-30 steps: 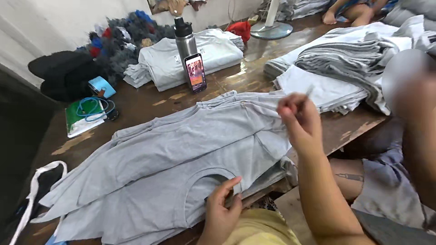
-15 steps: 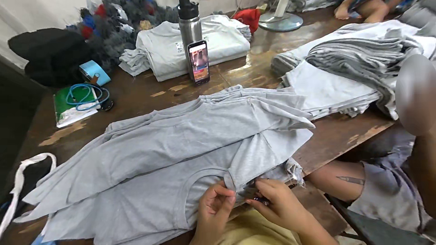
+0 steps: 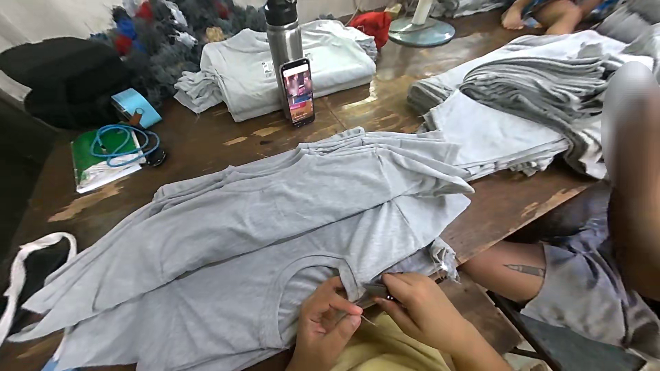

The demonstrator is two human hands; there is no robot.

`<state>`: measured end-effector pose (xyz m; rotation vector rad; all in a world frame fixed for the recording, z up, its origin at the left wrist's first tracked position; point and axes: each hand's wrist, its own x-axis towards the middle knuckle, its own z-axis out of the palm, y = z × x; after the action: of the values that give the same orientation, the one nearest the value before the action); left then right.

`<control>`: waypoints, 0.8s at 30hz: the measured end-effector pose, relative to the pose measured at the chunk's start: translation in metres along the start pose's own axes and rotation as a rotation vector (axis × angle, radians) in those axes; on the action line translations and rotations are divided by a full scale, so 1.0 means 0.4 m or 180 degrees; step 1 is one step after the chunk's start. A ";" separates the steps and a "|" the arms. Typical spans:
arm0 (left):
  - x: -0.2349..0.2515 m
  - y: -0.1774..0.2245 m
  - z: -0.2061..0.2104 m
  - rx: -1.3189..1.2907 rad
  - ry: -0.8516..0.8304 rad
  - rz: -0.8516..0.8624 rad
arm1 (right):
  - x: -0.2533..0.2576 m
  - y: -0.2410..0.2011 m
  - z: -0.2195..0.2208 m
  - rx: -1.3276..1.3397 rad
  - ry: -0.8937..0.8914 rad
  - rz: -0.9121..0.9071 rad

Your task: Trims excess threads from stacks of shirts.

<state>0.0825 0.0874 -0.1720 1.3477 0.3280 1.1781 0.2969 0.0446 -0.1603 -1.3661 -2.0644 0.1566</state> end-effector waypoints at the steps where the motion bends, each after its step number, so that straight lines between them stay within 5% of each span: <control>1: -0.001 -0.001 -0.001 -0.0024 0.0001 0.0013 | -0.001 0.003 -0.006 0.0032 -0.0025 0.0011; 9: 0.013 0.019 0.055 0.0467 0.0825 -0.0258 | -0.008 0.005 -0.012 -0.0135 -0.0018 -0.0040; 24: -0.024 0.035 0.048 0.1387 -0.0034 0.0080 | -0.002 -0.025 -0.027 0.0134 0.0121 0.0092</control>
<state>0.0868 0.0658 -0.1586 1.7369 0.5861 1.1598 0.2955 0.0369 -0.1480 -1.3637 -2.0000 0.1839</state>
